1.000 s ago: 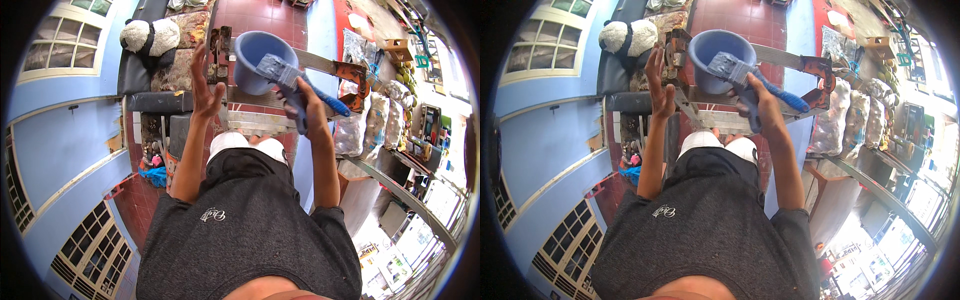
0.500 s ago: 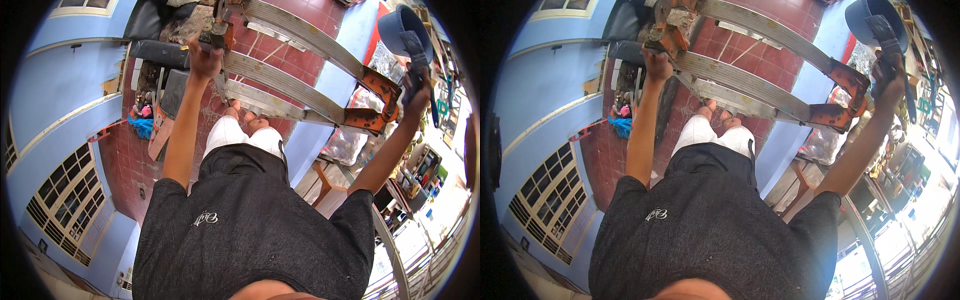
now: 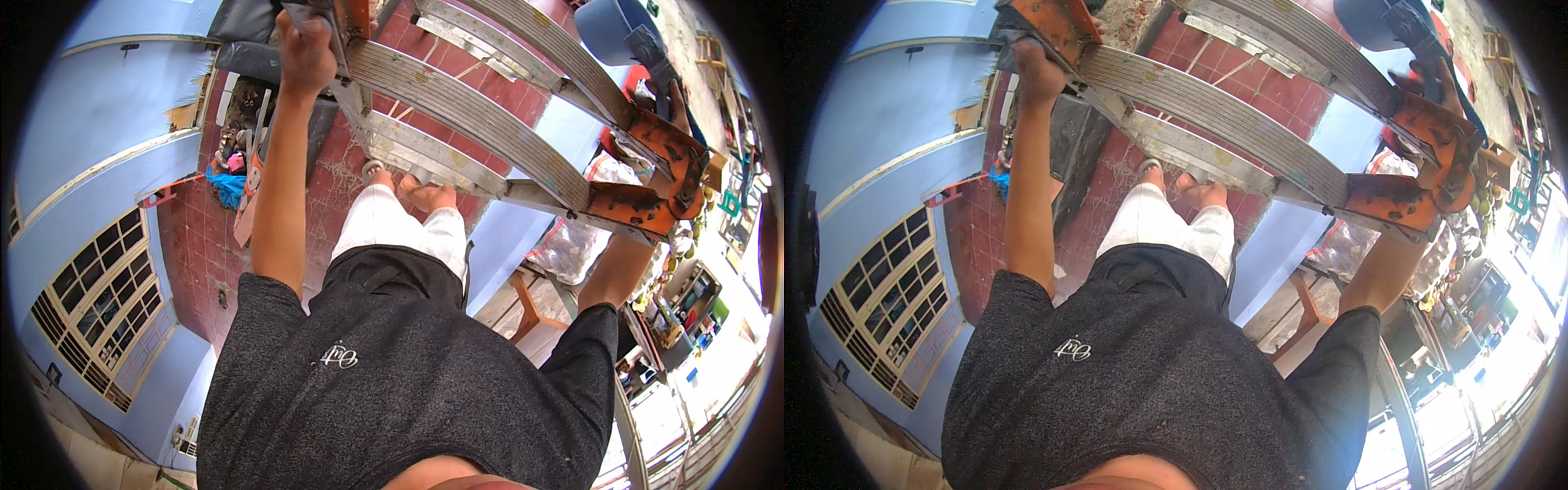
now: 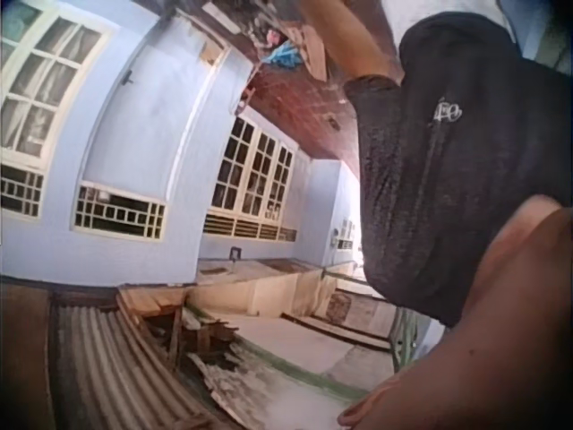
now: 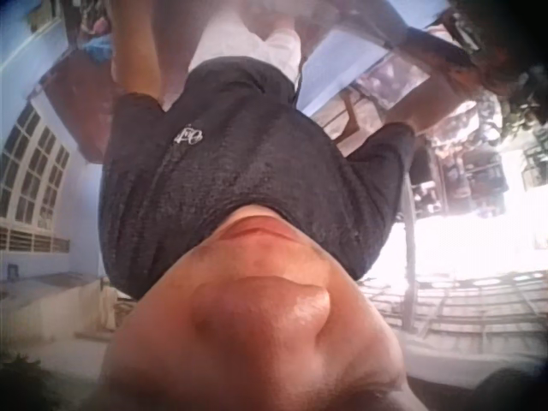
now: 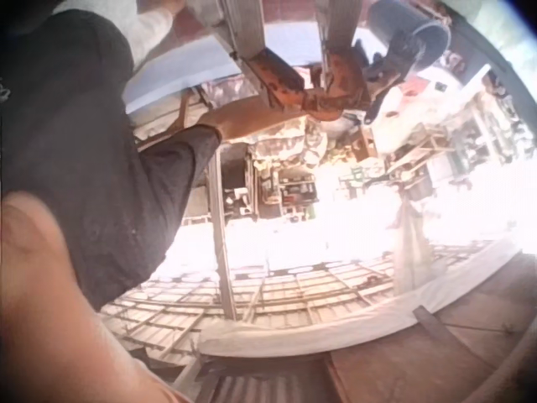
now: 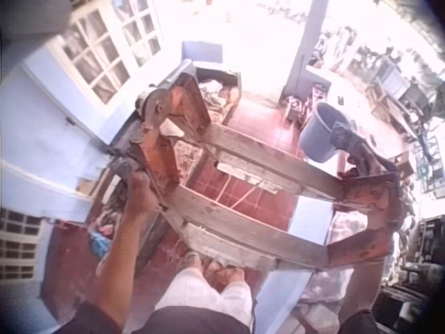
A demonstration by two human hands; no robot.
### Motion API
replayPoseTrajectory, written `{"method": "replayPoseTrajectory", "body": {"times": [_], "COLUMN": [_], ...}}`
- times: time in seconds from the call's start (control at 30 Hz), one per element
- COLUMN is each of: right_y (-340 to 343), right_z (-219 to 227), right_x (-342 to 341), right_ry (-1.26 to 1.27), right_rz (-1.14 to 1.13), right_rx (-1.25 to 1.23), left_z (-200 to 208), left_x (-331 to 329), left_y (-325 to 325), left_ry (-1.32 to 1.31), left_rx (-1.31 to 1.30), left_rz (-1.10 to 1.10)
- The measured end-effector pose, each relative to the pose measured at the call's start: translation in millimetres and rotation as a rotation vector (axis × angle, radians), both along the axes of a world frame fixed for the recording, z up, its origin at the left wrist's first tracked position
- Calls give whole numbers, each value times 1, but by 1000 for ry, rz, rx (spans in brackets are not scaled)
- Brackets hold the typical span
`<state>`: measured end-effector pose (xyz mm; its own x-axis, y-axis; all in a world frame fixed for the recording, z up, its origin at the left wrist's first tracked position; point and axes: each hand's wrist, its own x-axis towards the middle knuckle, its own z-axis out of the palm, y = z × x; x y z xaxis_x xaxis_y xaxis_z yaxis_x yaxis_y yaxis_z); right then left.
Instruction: The person stands on a metal ladder and paints the ceiling with a blue paintbrush, repeatedly dipping the brush into a blue plastic container. The person adjusts the ladder position once to reach a different section of the ceiling and continues painting.
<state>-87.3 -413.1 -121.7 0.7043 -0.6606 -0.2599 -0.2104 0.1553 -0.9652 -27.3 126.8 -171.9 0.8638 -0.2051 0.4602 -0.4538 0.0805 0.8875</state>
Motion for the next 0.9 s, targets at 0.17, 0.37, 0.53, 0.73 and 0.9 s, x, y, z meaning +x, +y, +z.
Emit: {"method": "replayPoseTrajectory", "body": {"times": [0.17, 0.37, 0.53, 0.73, 0.9], "right_y": [-17, -44, -62, -53, -44], "right_z": [-12, -39, -66, -96, -127], "right_x": [-16, -35, -47, -73, -126], "right_ry": [-27, -94, -169, -216, -220], "right_rz": [-34, -100, -146, -195, -291], "right_rx": [-36, -76, -109, -154, -173], "left_z": [-6, 10, 29, 50, 53], "left_x": [9, 7, 17, -10, -6], "left_y": [16, 10, 9, -19, -45], "left_ry": [125, 194, 42, -134, -213], "left_rx": [-134, -122, -122, -47, 9], "left_rz": [-153, -37, -258, -135, 52]}}
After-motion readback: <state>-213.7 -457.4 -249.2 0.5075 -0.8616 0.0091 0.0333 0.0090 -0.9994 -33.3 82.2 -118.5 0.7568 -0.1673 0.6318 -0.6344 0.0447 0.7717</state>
